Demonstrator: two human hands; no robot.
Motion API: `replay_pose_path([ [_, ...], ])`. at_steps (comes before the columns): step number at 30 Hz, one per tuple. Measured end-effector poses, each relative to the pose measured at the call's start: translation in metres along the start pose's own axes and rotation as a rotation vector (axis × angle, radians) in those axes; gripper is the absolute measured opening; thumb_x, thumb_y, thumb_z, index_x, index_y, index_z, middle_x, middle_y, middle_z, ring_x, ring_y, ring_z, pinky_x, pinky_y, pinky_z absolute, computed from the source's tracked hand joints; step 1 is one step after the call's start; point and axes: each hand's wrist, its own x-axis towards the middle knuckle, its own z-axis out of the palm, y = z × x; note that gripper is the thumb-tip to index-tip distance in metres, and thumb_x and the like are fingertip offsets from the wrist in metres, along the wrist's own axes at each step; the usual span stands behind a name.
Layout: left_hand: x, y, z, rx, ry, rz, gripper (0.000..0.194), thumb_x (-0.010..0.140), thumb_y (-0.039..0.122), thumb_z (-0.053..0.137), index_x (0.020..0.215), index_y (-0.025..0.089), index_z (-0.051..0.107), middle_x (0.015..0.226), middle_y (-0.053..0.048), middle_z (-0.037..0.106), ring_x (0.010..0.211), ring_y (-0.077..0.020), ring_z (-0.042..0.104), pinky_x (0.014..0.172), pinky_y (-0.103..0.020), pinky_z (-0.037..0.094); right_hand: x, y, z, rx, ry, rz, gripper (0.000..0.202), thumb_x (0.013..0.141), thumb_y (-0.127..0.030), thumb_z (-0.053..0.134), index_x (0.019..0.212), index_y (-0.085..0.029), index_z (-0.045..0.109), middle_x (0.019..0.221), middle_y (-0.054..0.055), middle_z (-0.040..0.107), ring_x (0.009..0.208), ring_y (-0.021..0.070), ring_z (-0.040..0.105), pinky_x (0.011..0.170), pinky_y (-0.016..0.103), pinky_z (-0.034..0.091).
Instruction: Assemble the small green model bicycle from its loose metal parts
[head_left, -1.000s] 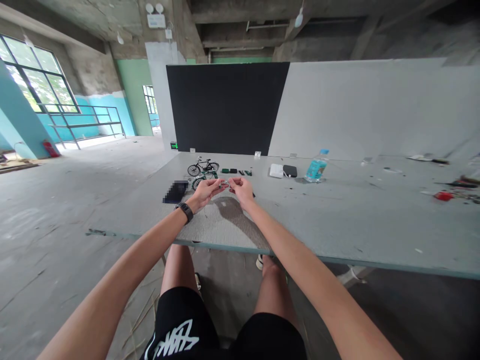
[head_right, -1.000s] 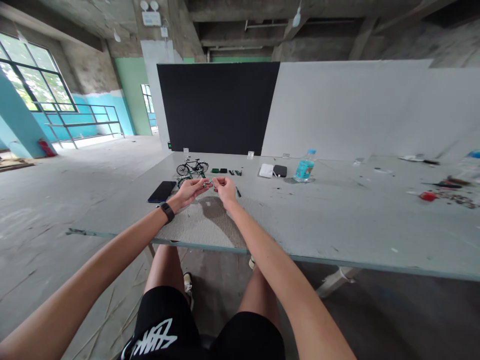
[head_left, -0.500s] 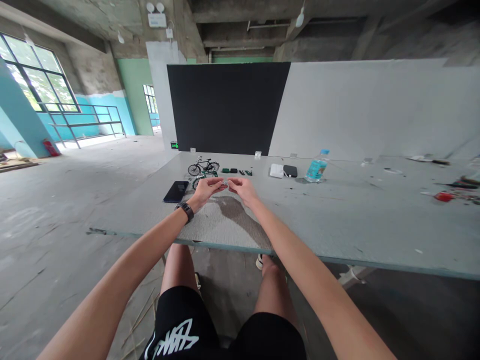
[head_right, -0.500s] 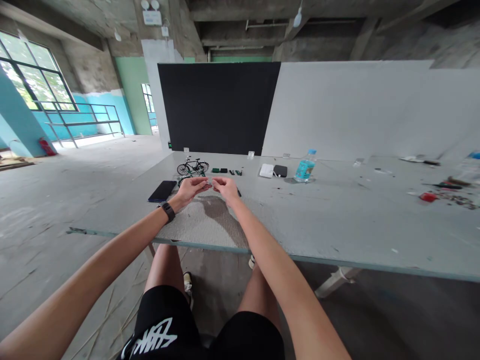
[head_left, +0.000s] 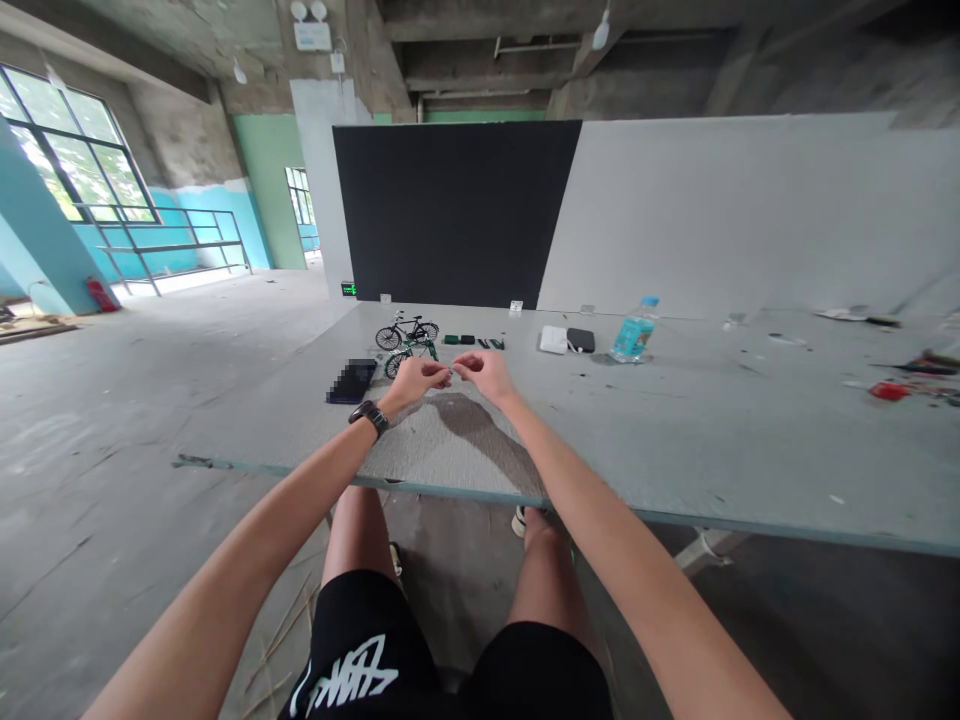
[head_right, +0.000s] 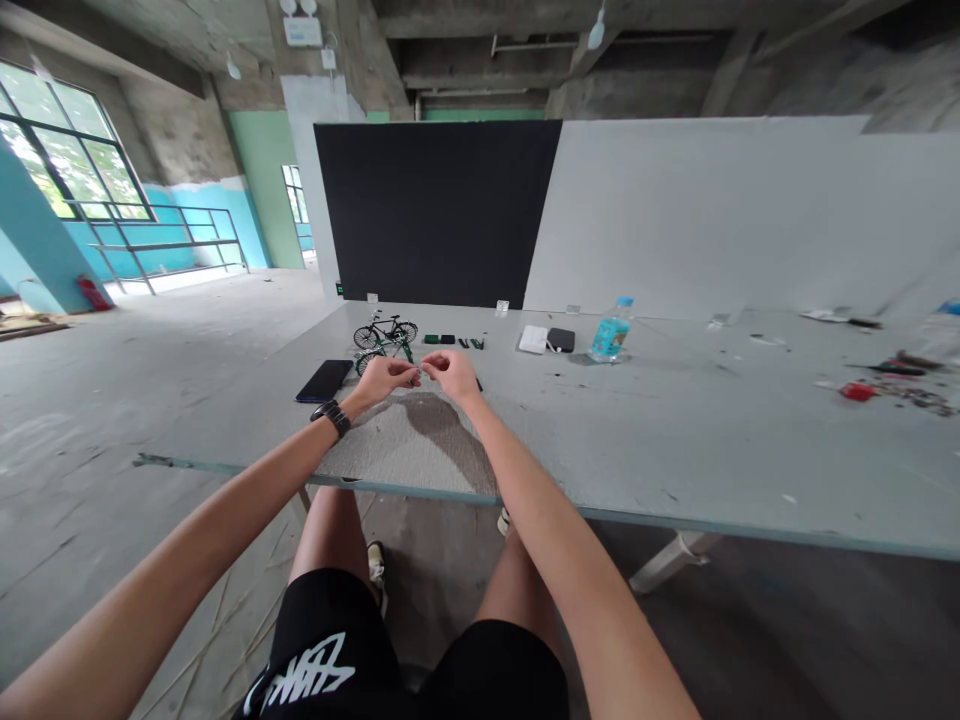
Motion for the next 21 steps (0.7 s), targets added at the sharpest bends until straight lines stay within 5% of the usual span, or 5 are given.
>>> replay_pose_path([
  [9, 0.0, 0.001, -0.001, -0.156, -0.025, -0.072, 0.021, 0.079, 0.034, 0.078, 0.08, 0.013, 0.077, 0.073, -0.009, 0.073, 0.071, -0.0201, 0.071, 0.073, -0.032, 0.058, -0.005, -0.012, -0.004, -0.058, -0.037, -0.047, 0.044, 0.076, -0.061, 0.075, 0.084, -0.019, 0.07, 0.072, 0.007, 0.071, 0.065, 0.0198, 0.065, 0.065, 0.033, 0.051],
  [17, -0.003, 0.009, 0.004, -0.368, -0.11, -0.145, 0.042, 0.076, 0.05, 0.08, 0.085, 0.01, 0.077, 0.079, -0.011, 0.073, 0.075, -0.0182, 0.069, 0.08, -0.035, 0.059, -0.003, -0.022, -0.009, -0.086, -0.026, -0.072, 0.04, 0.073, -0.057, 0.079, 0.082, -0.019, 0.07, 0.078, 0.007, 0.073, 0.07, 0.0196, 0.066, 0.072, 0.034, 0.053],
  [21, -0.004, 0.009, 0.003, -0.461, -0.14, -0.203, 0.042, 0.076, 0.049, 0.081, 0.087, 0.009, 0.076, 0.084, -0.011, 0.072, 0.078, -0.0177, 0.069, 0.083, -0.034, 0.058, 0.002, -0.017, -0.022, -0.116, -0.035, -0.088, 0.042, 0.087, -0.059, 0.065, 0.093, -0.018, 0.071, 0.089, 0.009, 0.075, 0.078, 0.0205, 0.069, 0.076, 0.033, 0.053],
])
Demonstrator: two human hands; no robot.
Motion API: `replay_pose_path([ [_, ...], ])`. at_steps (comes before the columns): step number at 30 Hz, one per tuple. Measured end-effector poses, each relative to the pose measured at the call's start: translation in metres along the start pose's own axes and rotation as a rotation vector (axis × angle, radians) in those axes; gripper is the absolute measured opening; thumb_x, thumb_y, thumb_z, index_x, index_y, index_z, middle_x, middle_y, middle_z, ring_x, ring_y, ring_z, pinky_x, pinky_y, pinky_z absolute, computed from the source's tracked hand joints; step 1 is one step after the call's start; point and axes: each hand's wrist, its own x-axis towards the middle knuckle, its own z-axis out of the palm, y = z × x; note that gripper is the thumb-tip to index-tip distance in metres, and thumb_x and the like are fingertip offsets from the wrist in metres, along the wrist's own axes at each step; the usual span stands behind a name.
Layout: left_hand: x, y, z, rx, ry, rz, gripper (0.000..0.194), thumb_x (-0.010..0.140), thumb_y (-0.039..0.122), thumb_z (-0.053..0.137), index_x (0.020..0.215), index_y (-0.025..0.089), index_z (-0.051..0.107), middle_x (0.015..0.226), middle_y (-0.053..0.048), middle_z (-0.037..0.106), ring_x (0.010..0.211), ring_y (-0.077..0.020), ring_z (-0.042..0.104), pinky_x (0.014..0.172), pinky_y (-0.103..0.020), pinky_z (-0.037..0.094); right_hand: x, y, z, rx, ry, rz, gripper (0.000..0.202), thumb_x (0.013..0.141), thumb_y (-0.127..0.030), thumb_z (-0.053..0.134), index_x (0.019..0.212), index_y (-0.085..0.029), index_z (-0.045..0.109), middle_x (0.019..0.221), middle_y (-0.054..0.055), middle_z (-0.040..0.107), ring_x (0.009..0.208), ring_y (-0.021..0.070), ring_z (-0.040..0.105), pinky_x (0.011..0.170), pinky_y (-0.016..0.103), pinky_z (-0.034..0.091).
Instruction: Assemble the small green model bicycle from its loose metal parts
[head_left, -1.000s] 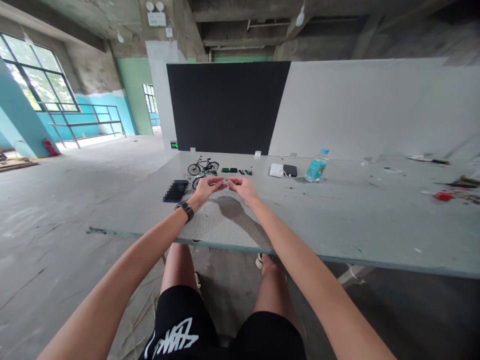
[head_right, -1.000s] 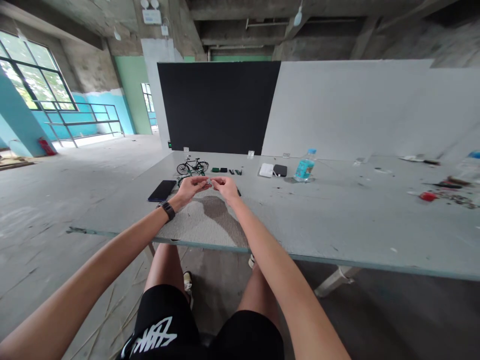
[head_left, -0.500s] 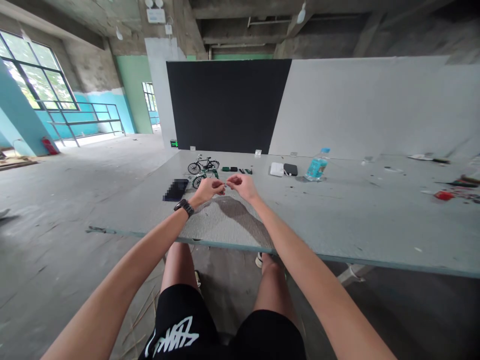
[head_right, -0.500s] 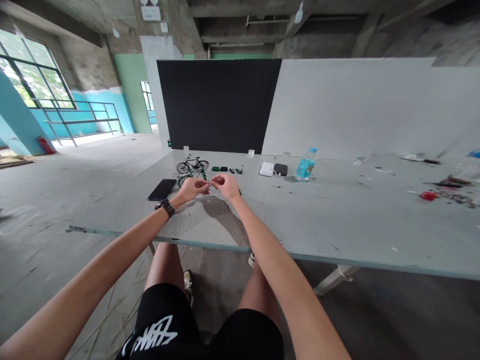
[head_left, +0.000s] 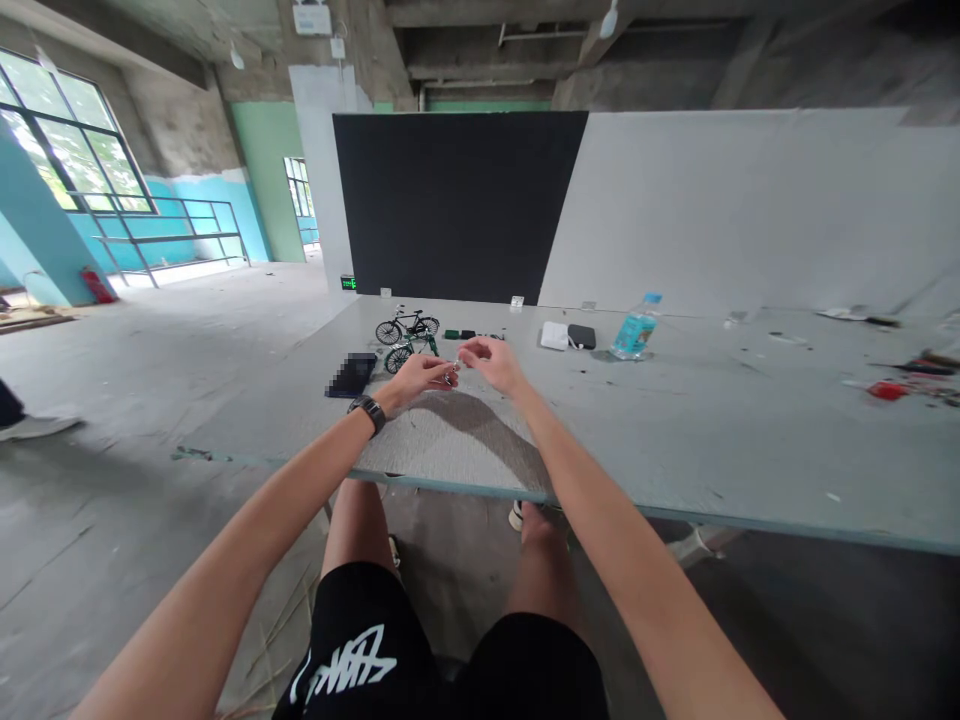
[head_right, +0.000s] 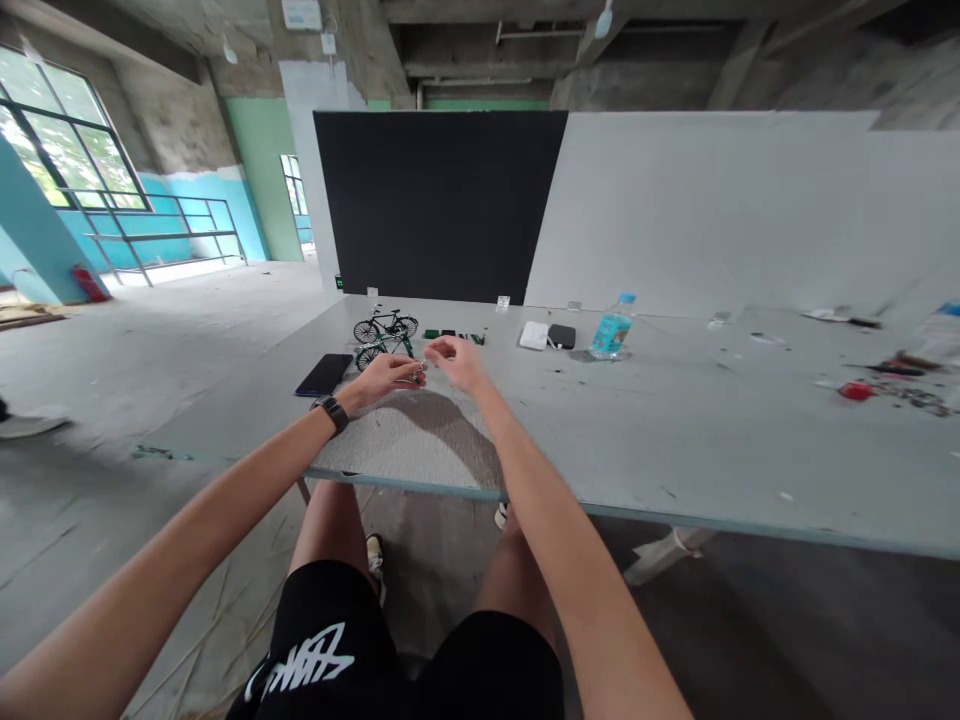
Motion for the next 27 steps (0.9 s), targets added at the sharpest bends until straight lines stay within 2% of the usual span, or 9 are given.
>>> replay_pose_path([
  [2, 0.0, 0.0, -0.001, -0.046, 0.028, -0.021, 0.039, 0.076, 0.047, 0.081, 0.087, 0.01, 0.075, 0.084, -0.011, 0.072, 0.079, -0.0169, 0.068, 0.084, -0.034, 0.057, 0.001, 0.01, -0.013, -0.157, 0.063, 0.05, 0.042, 0.097, -0.054, 0.052, 0.1, -0.018, 0.072, 0.094, 0.011, 0.076, 0.082, 0.0214, 0.069, 0.079, 0.033, 0.052],
  [4, 0.001, 0.0, -0.003, -0.097, 0.071, -0.033, 0.037, 0.076, 0.045, 0.082, 0.088, 0.011, 0.073, 0.086, -0.01, 0.072, 0.08, -0.016, 0.068, 0.087, -0.034, 0.056, 0.0, 0.022, -0.027, -0.438, 0.08, 0.171, 0.033, 0.098, -0.044, 0.054, 0.097, -0.016, 0.073, 0.094, 0.014, 0.076, 0.085, 0.0242, 0.069, 0.08, 0.035, 0.05],
  [8, 0.002, -0.001, -0.005, -0.141, 0.138, -0.049, 0.034, 0.079, 0.042, 0.08, 0.093, 0.012, 0.073, 0.092, -0.01, 0.074, 0.083, -0.015, 0.069, 0.093, -0.037, 0.054, -0.004, 0.045, -0.043, -0.766, -0.091, 0.441, 0.023, 0.088, -0.036, 0.072, 0.085, -0.014, 0.075, 0.082, 0.018, 0.074, 0.084, 0.0299, 0.07, 0.077, 0.036, 0.05],
  [12, 0.001, 0.0, -0.006, -0.143, 0.153, -0.055, 0.03, 0.081, 0.04, 0.079, 0.092, 0.013, 0.072, 0.089, -0.009, 0.074, 0.081, -0.0141, 0.069, 0.093, -0.037, 0.053, -0.003, 0.055, -0.039, -0.813, -0.179, 0.512, 0.018, 0.086, -0.032, 0.075, 0.085, -0.014, 0.075, 0.08, 0.019, 0.073, 0.086, 0.0321, 0.071, 0.078, 0.038, 0.05],
  [17, 0.002, 0.002, -0.004, -0.178, 0.217, -0.071, 0.025, 0.083, 0.035, 0.078, 0.088, 0.012, 0.071, 0.085, -0.009, 0.073, 0.076, -0.0135, 0.069, 0.089, -0.033, 0.055, -0.005, 0.048, -0.032, -0.782, -0.214, 0.486, 0.013, 0.089, -0.026, 0.072, 0.087, -0.014, 0.075, 0.087, 0.021, 0.072, 0.093, 0.0313, 0.069, 0.082, 0.037, 0.047],
  [19, 0.003, 0.003, -0.004, -0.185, 0.244, -0.08, 0.025, 0.082, 0.034, 0.078, 0.087, 0.011, 0.071, 0.085, -0.009, 0.072, 0.075, -0.0136, 0.069, 0.087, -0.032, 0.055, -0.009, 0.039, -0.029, -0.765, -0.227, 0.427, 0.011, 0.092, -0.023, 0.067, 0.096, -0.015, 0.073, 0.101, 0.021, 0.072, 0.097, 0.0288, 0.068, 0.084, 0.035, 0.047],
  [22, 0.003, 0.002, -0.004, -0.193, 0.254, -0.083, 0.026, 0.082, 0.034, 0.079, 0.086, 0.011, 0.07, 0.085, -0.009, 0.072, 0.076, -0.0143, 0.07, 0.087, -0.033, 0.055, -0.018, 0.022, -0.018, -0.747, -0.273, 0.288, 0.022, 0.097, -0.015, 0.053, 0.115, -0.016, 0.066, 0.12, 0.019, 0.067, 0.099, 0.0255, 0.066, 0.083, 0.032, 0.046],
  [24, 0.003, 0.001, -0.004, -0.2, 0.251, -0.082, 0.027, 0.081, 0.035, 0.079, 0.086, 0.011, 0.069, 0.085, -0.009, 0.072, 0.077, -0.0149, 0.07, 0.088, -0.034, 0.055, -0.023, 0.012, -0.009, -0.744, -0.3, 0.22, 0.028, 0.1, -0.015, 0.045, 0.123, -0.017, 0.062, 0.122, 0.019, 0.067, 0.101, 0.0254, 0.065, 0.082, 0.031, 0.046],
  [27, 0.003, -0.001, -0.005, -0.202, 0.244, -0.068, 0.028, 0.079, 0.037, 0.08, 0.084, 0.011, 0.07, 0.084, -0.009, 0.072, 0.077, -0.0148, 0.069, 0.089, -0.034, 0.055, -0.029, 0.005, 0.001, -0.759, -0.305, 0.163, 0.029, 0.104, -0.024, 0.041, 0.119, -0.017, 0.064, 0.117, 0.018, 0.069, 0.104, 0.0265, 0.065, 0.083, 0.032, 0.046],
])
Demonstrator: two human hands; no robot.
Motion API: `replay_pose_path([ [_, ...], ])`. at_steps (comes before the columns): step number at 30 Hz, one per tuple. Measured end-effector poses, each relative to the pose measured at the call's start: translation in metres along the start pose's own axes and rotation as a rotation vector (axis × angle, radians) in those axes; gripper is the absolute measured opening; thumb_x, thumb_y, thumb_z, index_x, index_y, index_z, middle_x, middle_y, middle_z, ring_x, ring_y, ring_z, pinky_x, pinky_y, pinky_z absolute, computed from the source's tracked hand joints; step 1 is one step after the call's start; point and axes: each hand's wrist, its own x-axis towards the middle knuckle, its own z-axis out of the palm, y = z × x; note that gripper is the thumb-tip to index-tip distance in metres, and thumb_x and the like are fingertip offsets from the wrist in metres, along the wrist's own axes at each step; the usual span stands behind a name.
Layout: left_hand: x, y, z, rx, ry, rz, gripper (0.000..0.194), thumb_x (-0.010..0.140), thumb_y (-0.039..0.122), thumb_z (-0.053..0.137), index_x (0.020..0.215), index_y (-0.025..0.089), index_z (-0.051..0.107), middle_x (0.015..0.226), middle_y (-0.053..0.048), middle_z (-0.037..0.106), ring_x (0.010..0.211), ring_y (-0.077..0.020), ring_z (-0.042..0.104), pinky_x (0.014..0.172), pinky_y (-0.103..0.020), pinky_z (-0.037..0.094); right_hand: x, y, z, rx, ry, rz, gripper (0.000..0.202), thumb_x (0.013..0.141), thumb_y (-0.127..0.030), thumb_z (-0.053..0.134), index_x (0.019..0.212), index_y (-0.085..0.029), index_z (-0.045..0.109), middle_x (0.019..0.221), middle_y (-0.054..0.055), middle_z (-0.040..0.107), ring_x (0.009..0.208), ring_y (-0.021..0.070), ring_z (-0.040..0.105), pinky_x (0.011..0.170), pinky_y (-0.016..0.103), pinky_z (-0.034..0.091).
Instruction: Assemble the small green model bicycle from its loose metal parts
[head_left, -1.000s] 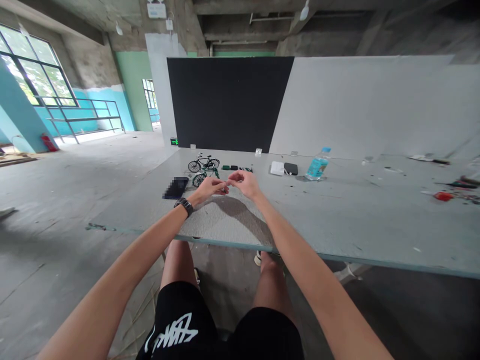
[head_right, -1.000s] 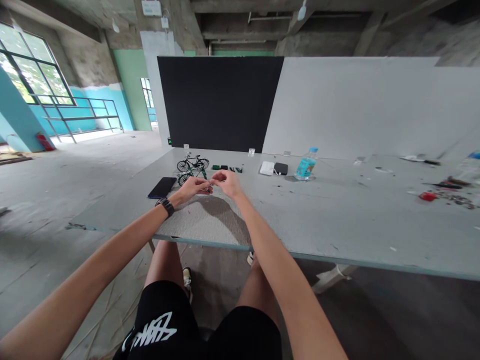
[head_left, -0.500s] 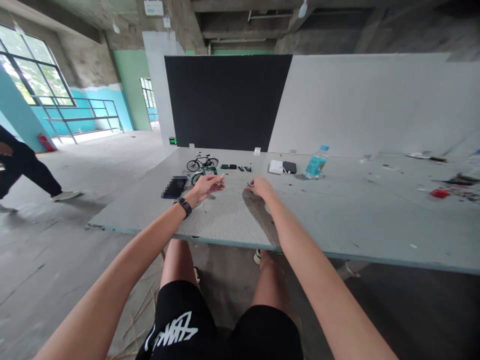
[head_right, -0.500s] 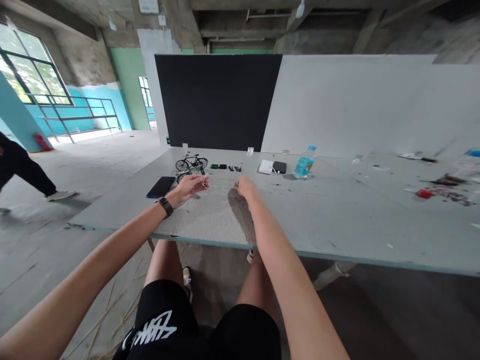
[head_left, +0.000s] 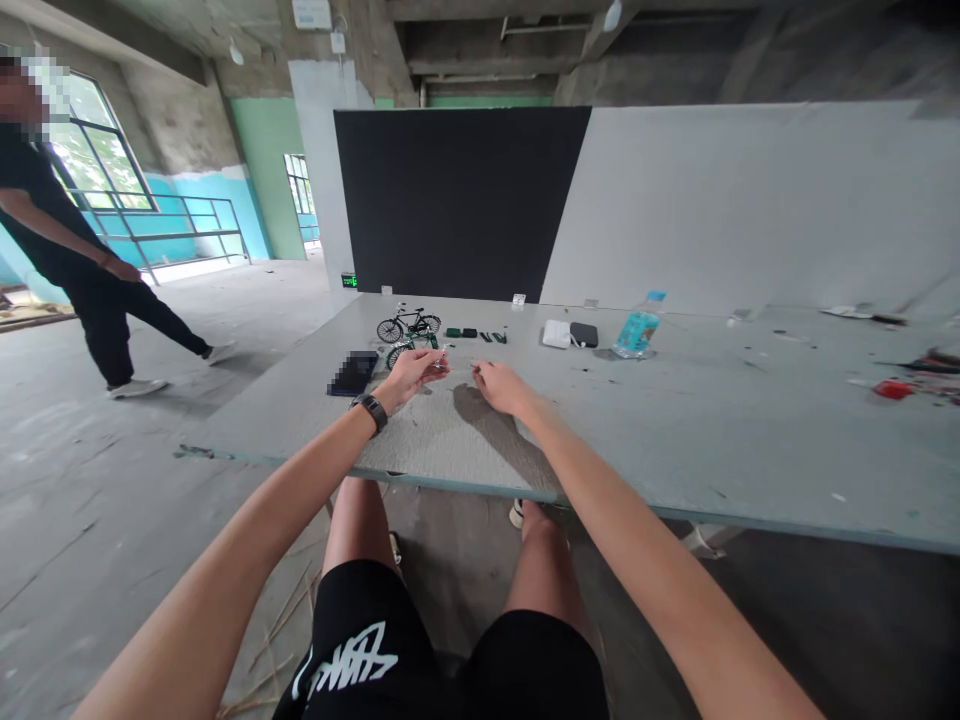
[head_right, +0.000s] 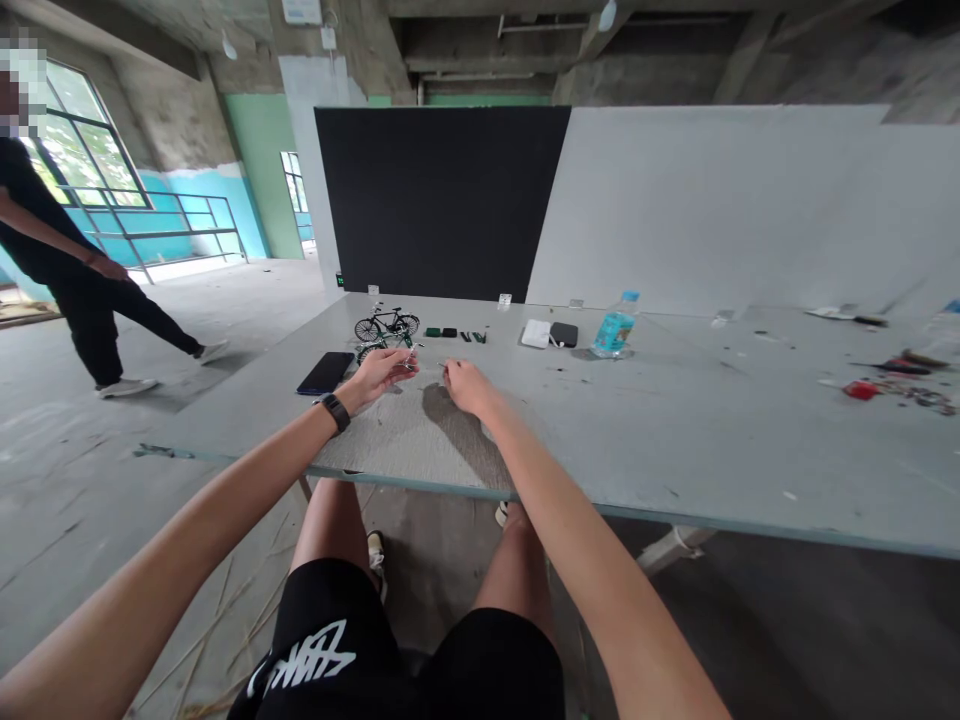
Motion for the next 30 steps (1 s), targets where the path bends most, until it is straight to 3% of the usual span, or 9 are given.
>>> replay_pose_path([
  [4, 0.001, 0.0, -0.001, 0.01, 0.016, 0.003, 0.029, 0.079, 0.038, 0.08, 0.083, 0.011, 0.069, 0.083, -0.008, 0.071, 0.075, -0.0143, 0.069, 0.089, -0.035, 0.055, -0.001, -0.001, 0.006, -0.036, -0.005, -0.017, 0.032, 0.104, -0.031, 0.044, 0.107, -0.017, 0.072, 0.11, 0.017, 0.072, 0.101, 0.027, 0.067, 0.084, 0.033, 0.046],
  [10, -0.001, 0.002, 0.0, 0.025, 0.019, -0.001, 0.028, 0.079, 0.037, 0.08, 0.082, 0.011, 0.07, 0.083, -0.008, 0.071, 0.075, -0.0145, 0.068, 0.089, -0.036, 0.054, -0.004, -0.004, 0.007, -0.09, -0.014, -0.016, 0.024, 0.098, -0.03, 0.057, 0.109, -0.02, 0.076, 0.11, 0.015, 0.071, 0.103, 0.0262, 0.066, 0.083, 0.03, 0.046],
  [16, 0.0, 0.001, 0.0, 0.016, 0.049, 0.012, 0.024, 0.081, 0.033, 0.078, 0.08, 0.011, 0.071, 0.08, -0.008, 0.07, 0.075, -0.0149, 0.067, 0.088, -0.035, 0.055, -0.009, -0.008, -0.001, -0.052, 0.031, -0.013, 0.034, 0.105, -0.033, 0.043, 0.111, -0.021, 0.075, 0.113, 0.015, 0.071, 0.104, 0.0265, 0.065, 0.084, 0.032, 0.046],
  [20, 0.001, 0.0, -0.001, 0.023, 0.048, 0.015, 0.025, 0.081, 0.034, 0.079, 0.081, 0.011, 0.07, 0.082, -0.01, 0.071, 0.076, -0.0154, 0.068, 0.09, -0.037, 0.055, -0.01, -0.008, -0.003, -0.026, 0.005, 0.057, 0.028, 0.101, -0.028, 0.05, 0.117, -0.022, 0.072, 0.114, 0.015, 0.072, 0.101, 0.028, 0.067, 0.08, 0.033, 0.047],
  [27, -0.001, 0.001, 0.0, 0.03, 0.04, 0.022, 0.028, 0.08, 0.036, 0.079, 0.081, 0.01, 0.07, 0.082, -0.01, 0.07, 0.075, -0.0151, 0.067, 0.087, -0.036, 0.056, -0.01, -0.011, -0.002, -0.078, -0.057, 0.051, 0.027, 0.098, -0.024, 0.052, 0.098, -0.019, 0.078, 0.1, 0.017, 0.075, 0.093, 0.0276, 0.069, 0.078, 0.033, 0.047],
  [30, 0.0, 0.0, 0.0, 0.038, 0.035, 0.025, 0.03, 0.079, 0.037, 0.08, 0.082, 0.01, 0.07, 0.082, -0.009, 0.07, 0.075, -0.0146, 0.067, 0.087, -0.036, 0.055, -0.01, -0.012, -0.003, -0.099, -0.082, 0.052, 0.029, 0.099, -0.025, 0.05, 0.102, -0.018, 0.078, 0.101, 0.017, 0.075, 0.093, 0.0272, 0.069, 0.076, 0.032, 0.047],
])
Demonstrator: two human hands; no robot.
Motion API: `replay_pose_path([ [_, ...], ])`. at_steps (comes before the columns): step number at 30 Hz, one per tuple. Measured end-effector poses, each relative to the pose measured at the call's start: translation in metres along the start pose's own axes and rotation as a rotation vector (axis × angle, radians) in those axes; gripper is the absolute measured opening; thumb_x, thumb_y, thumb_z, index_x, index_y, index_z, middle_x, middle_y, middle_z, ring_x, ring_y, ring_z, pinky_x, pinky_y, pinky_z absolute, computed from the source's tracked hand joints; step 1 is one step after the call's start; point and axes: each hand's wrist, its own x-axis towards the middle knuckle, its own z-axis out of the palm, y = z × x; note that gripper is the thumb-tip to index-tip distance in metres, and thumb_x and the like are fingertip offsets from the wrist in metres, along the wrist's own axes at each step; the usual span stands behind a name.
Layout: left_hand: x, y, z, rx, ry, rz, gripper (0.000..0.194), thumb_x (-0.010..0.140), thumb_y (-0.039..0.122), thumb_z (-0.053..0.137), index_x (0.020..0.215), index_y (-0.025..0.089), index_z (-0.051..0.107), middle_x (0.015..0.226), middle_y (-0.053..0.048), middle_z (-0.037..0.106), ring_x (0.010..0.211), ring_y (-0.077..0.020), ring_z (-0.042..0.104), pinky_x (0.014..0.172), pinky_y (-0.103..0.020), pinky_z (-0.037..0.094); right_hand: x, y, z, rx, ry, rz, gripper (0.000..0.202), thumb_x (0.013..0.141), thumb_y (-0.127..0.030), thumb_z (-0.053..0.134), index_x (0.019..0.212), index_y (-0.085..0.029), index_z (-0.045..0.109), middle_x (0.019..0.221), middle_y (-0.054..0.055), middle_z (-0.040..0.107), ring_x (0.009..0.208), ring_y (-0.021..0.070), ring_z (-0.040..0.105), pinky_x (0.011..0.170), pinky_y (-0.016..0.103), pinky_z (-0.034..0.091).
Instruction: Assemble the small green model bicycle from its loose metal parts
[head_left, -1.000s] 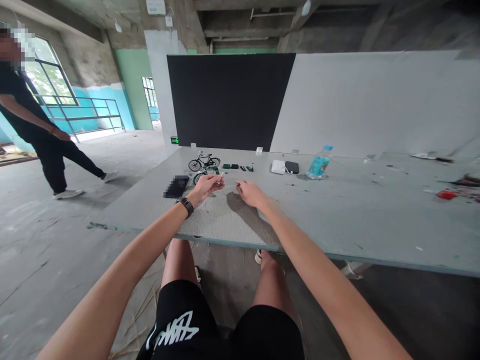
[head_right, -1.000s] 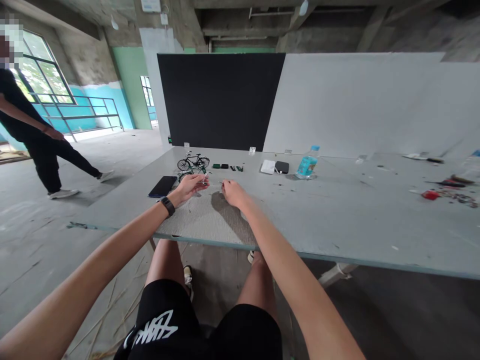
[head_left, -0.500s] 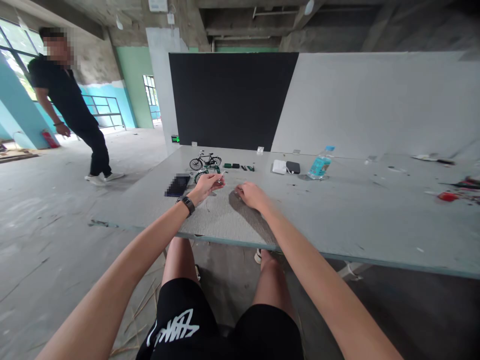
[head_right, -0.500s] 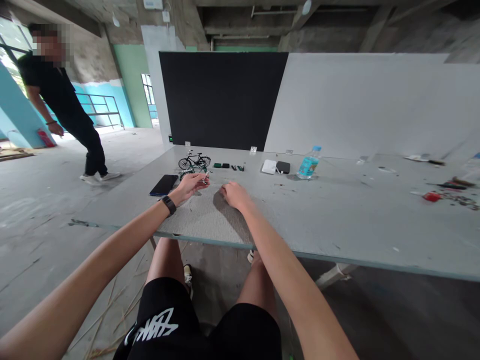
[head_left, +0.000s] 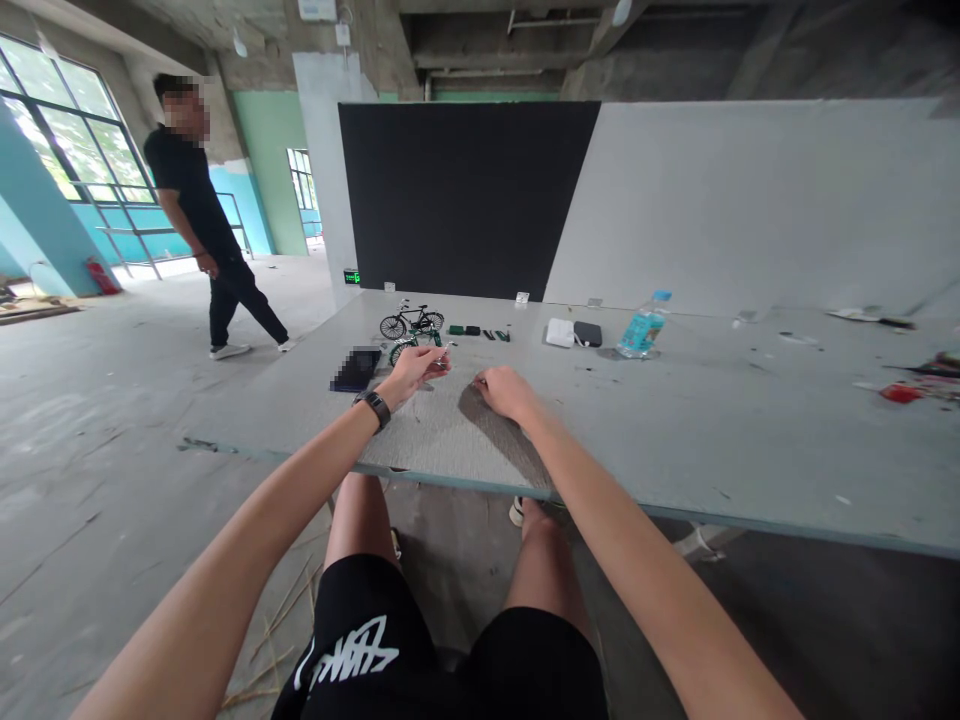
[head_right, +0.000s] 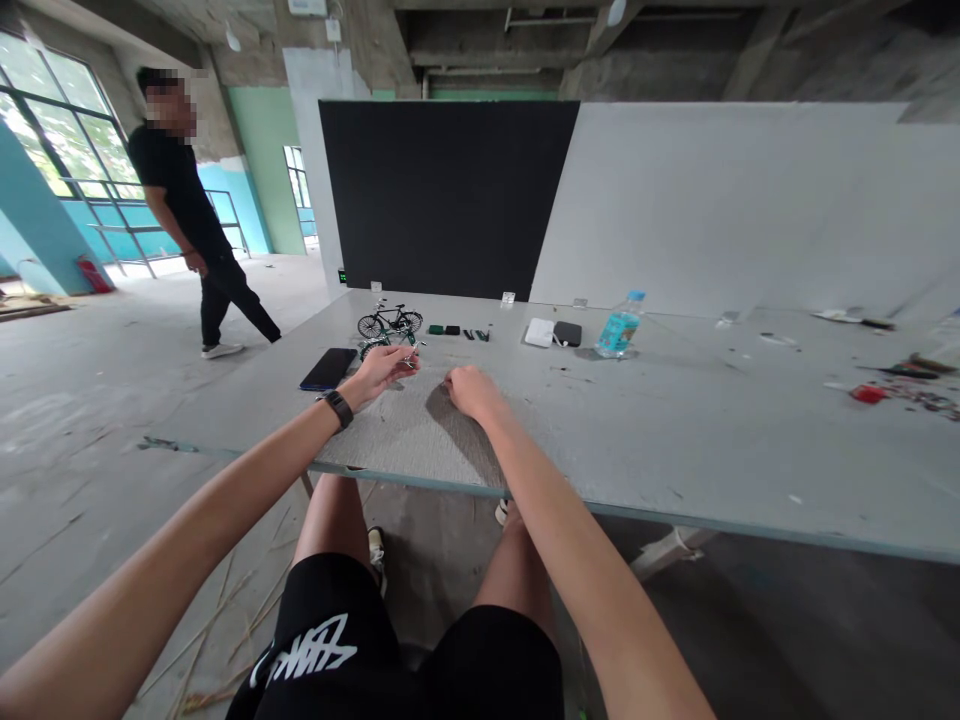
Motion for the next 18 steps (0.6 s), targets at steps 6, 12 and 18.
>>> replay_pose_path([
  [6, 0.001, -0.001, -0.001, 0.011, -0.001, -0.003, 0.03, 0.079, 0.038, 0.08, 0.082, 0.01, 0.07, 0.083, -0.009, 0.07, 0.075, -0.0155, 0.068, 0.087, -0.037, 0.055, 0.0, -0.002, -0.001, -0.065, -0.011, 0.017, 0.032, 0.1, -0.027, 0.048, 0.119, -0.02, 0.074, 0.111, 0.016, 0.074, 0.101, 0.0267, 0.069, 0.08, 0.031, 0.048],
  [12, -0.001, 0.001, 0.001, 0.013, 0.002, -0.004, 0.03, 0.079, 0.038, 0.08, 0.082, 0.01, 0.069, 0.082, -0.009, 0.069, 0.074, -0.0146, 0.067, 0.087, -0.036, 0.054, 0.0, 0.003, -0.003, -0.025, -0.02, -0.004, 0.032, 0.1, -0.025, 0.049, 0.119, -0.021, 0.074, 0.115, 0.015, 0.073, 0.105, 0.027, 0.068, 0.084, 0.031, 0.048],
  [18, -0.003, 0.004, 0.002, 0.028, 0.003, -0.009, 0.028, 0.08, 0.036, 0.079, 0.082, 0.01, 0.069, 0.082, -0.008, 0.069, 0.074, -0.0146, 0.067, 0.087, -0.037, 0.055, 0.004, 0.01, 0.0, 0.021, -0.013, 0.009, 0.029, 0.099, -0.025, 0.052, 0.113, -0.023, 0.076, 0.111, 0.015, 0.074, 0.104, 0.026, 0.068, 0.088, 0.032, 0.047],
])
